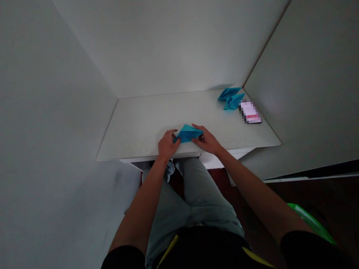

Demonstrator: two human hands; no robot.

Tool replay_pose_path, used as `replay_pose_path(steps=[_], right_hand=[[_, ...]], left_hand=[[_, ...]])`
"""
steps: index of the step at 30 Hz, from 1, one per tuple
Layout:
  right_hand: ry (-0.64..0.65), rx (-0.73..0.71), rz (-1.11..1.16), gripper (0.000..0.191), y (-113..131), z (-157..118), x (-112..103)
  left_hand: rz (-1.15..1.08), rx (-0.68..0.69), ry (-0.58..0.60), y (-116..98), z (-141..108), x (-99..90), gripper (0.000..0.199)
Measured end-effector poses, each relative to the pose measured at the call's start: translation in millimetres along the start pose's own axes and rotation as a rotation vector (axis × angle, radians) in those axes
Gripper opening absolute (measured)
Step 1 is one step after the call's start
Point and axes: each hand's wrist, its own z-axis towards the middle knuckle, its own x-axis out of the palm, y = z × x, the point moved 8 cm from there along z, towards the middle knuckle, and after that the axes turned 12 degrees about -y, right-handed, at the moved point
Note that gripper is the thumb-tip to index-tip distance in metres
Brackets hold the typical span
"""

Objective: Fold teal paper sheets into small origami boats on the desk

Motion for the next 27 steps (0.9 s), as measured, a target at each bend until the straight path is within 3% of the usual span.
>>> replay_pose_path(steps=[4,7,10,16,19,23,27], right_hand=[[-0.055,0.016,0.009,0.086,-4,2,-5],[-0.057,-0.025,-0.005,0.071,-3,3,-6],[-0.035,-0.066,-0.019,0.052,-2,3,-6],[0.060,-0.214,-0.089,0.030,10,0,0],[0.112,-0.268,-0.133,0.029,15,0,2],[0.099,-0.198,-0.091,0.020,11,4,0],[0.078,-0.059,-0.082,0.021,1,5,0]], left_hand=[[-0.104,-0.036,0.049,-9,1,21.9,0.038],[-0.245,-0.093,0.060,-10,2,28.5,0.060],[-0.297,-0.067,0.045,-6,4,19.8,0.075],[0.022,0.202,0.052,6,0,-15.4,0.030],[0.049,0.284,0.109,10,-4,-22.8,0.025],[-0.063,0.252,0.156,13,-3,-23.3,0.017],[-0.014,0.156,0.141,15,3,-16.7,0.018]])
